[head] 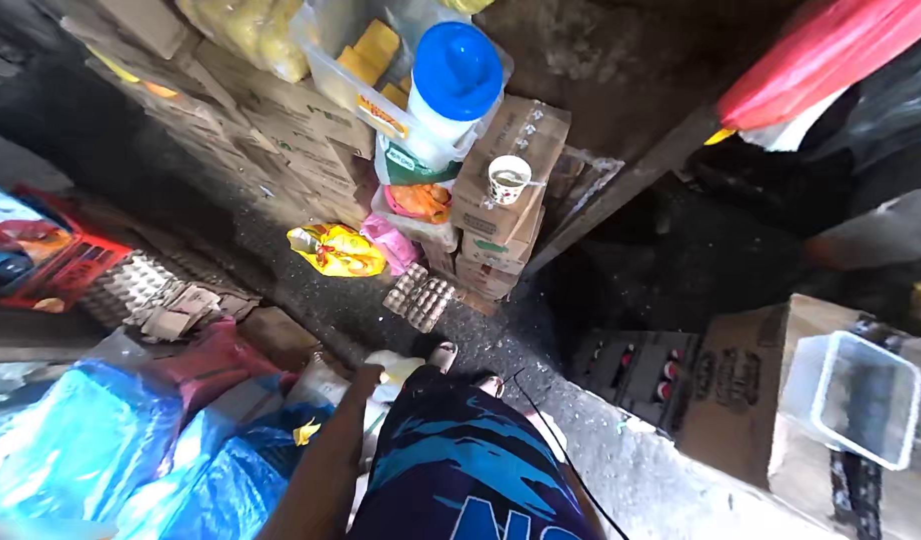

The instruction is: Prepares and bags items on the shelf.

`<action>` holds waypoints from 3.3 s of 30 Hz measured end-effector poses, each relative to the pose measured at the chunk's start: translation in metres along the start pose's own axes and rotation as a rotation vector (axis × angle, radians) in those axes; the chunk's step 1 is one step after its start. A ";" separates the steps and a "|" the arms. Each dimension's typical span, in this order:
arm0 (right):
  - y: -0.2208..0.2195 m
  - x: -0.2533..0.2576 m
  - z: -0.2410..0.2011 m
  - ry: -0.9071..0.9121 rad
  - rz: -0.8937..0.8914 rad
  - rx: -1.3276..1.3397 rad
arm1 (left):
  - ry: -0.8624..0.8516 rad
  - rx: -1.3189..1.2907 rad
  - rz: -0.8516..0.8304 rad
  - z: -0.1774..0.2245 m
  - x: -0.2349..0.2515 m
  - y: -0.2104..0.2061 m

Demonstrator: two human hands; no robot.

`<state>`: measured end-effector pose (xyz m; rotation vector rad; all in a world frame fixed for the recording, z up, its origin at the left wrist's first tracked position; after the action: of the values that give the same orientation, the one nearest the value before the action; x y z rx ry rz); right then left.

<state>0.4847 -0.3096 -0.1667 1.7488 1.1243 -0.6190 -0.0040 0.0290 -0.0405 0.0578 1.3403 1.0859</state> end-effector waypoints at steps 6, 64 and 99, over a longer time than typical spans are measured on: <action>0.030 -0.078 -0.054 -0.280 0.139 0.001 | 0.242 -0.574 0.142 0.010 0.007 0.055; -0.002 -0.094 -0.139 -0.373 0.249 0.041 | 0.098 -0.490 0.101 -0.076 0.096 0.151; -0.113 -0.053 -0.162 -0.555 0.294 0.689 | -0.086 0.313 -0.306 -0.101 0.087 0.153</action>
<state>0.3493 -0.1699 -0.1032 2.0551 0.2586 -1.3070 -0.1876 0.1148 -0.0448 0.1251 1.3791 0.6054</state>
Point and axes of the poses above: each hand's wrist, its own x-axis towards the middle knuckle, its own y-axis out of the back of the hand, z = x × y, the point moved 5 cm from there along x, towards the middle knuckle, and after that the axes turned 7 degrees about z, right-handed, at the moved point
